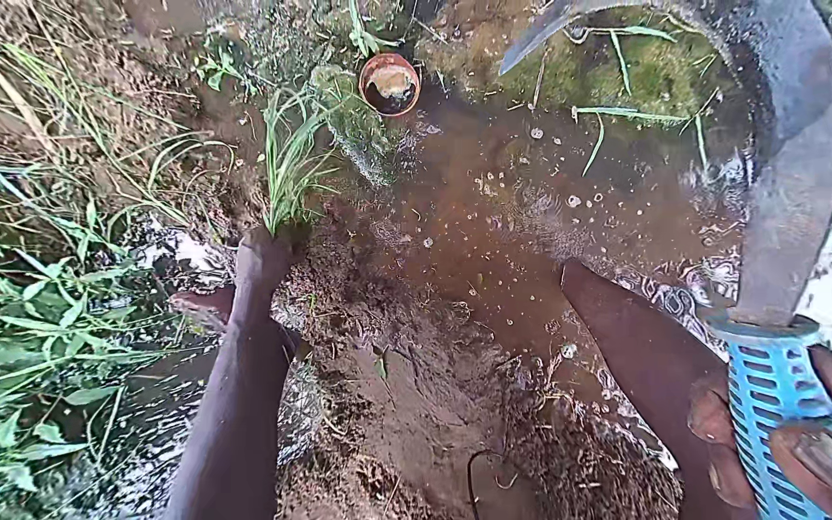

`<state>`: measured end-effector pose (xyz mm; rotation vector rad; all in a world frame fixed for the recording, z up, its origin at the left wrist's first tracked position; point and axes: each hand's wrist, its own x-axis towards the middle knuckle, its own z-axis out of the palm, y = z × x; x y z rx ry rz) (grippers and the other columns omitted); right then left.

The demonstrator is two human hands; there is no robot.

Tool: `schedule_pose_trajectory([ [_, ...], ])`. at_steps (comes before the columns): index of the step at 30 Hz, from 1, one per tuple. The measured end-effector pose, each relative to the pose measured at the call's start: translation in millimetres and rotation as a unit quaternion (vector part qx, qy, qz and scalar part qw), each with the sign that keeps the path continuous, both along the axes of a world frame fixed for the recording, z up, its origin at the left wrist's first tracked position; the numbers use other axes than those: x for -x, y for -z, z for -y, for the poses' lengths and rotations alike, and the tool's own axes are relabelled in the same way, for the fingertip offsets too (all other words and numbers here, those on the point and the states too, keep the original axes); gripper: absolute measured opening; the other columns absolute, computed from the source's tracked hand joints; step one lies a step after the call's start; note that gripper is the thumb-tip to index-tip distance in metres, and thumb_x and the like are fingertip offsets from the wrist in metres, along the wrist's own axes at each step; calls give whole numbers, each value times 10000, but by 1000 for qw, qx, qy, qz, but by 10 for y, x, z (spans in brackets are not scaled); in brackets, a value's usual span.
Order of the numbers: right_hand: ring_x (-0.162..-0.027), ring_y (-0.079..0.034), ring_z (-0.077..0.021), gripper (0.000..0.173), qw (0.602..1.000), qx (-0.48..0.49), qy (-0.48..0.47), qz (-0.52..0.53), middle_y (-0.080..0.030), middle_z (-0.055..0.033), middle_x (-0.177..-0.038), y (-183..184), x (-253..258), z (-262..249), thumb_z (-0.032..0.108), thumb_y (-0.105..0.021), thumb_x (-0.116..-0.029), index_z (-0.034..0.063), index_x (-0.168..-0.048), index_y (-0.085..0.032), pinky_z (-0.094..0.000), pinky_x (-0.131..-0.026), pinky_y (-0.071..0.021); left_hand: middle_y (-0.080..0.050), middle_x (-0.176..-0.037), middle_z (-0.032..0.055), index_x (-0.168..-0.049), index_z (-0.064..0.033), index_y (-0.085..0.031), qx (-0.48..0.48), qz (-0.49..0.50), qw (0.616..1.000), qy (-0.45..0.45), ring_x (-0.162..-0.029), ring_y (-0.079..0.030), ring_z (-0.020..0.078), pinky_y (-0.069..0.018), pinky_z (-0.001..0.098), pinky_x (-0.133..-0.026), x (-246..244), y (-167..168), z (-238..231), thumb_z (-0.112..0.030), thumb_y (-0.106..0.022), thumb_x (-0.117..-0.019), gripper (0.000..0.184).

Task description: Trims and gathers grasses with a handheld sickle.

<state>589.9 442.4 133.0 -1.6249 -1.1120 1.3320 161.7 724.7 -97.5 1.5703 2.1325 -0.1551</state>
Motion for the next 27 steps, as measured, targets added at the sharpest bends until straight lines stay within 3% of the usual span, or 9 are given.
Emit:
schedule_pose_trajectory([
  [3,-779,-656,-40,399,1000,3,3,7,-673,51,-994,-9,-8,6,337,-516,-1074,63,-1364,-508,-252,-646,-594,-593,-1196,393,-1237,113,-576,-83,48,995,-37,-1161,-571,555,-398,744,-971,51,-66,187,-442,-417,-1087,597],
  [7,-773,-663,-47,376,1000,4,11,-8,-682,52,-994,7,-36,22,347,-526,-1071,93,-1349,-533,-258,-642,-599,-636,-1117,303,-1223,79,-596,-189,107,970,-104,-1039,-629,395,-462,613,-938,69,-84,514,-430,-501,-1059,543],
  [9,-770,-666,-45,371,1000,3,16,-9,-685,61,-1001,8,-37,26,341,-528,-1071,99,-1353,-533,-253,-634,-602,-642,-1269,199,-1343,-2,-576,-211,117,958,-155,-1179,-627,253,-476,479,-1058,195,-30,651,-465,-480,-1058,552],
  [10,-768,-666,-46,372,1000,2,16,-9,-681,61,-1003,5,-37,24,329,-524,-1073,92,-1359,-524,-255,-633,-604,-608,-1357,188,-1387,-20,-562,-214,124,953,-176,-1274,-577,245,-414,471,-1133,247,-40,703,-477,-481,-1050,573],
  [12,-781,-663,-55,369,1000,3,11,-25,-670,56,-1016,10,-46,27,298,-518,-1074,86,-1376,-505,-263,-649,-603,-627,-1275,225,-1290,5,-609,-238,113,951,-161,-1228,-584,304,-400,515,-1104,251,-66,774,-469,-494,-1048,545],
  [17,-762,-655,-49,352,1000,6,8,-28,-669,51,-999,20,-22,30,304,-518,-1074,98,-1359,-523,-255,-630,-596,-616,-1207,346,-1280,94,-575,-124,88,977,-151,-1146,-604,455,-415,641,-1024,-28,-195,704,-427,-467,-1084,567],
  [19,-765,-655,-43,343,1000,8,5,-22,-669,54,-999,20,-19,29,306,-515,-1076,99,-1349,-523,-251,-633,-595,-586,-1250,383,-1300,131,-554,-48,88,984,-148,-1207,-561,505,-372,665,-1048,-216,-404,543,-361,-437,-1107,540],
  [23,-799,-668,-51,361,1000,9,2,-20,-680,48,-1031,15,-17,16,290,-514,-1076,74,-1366,-511,-258,-662,-604,-625,-1135,393,-1154,117,-621,-36,19,999,-15,-1123,-594,571,-411,772,-937,29,-45,284,-485,-439,-1075,634],
  [27,-785,-656,-46,384,1000,13,-1,-21,-667,48,-1017,18,-3,16,307,-515,-1077,78,-1385,-502,-252,-651,-597,-596,-1255,383,-1225,107,-610,124,7,992,-18,-1253,-534,559,-360,742,-1030,-155,-305,19,-536,-408,-1074,691],
])
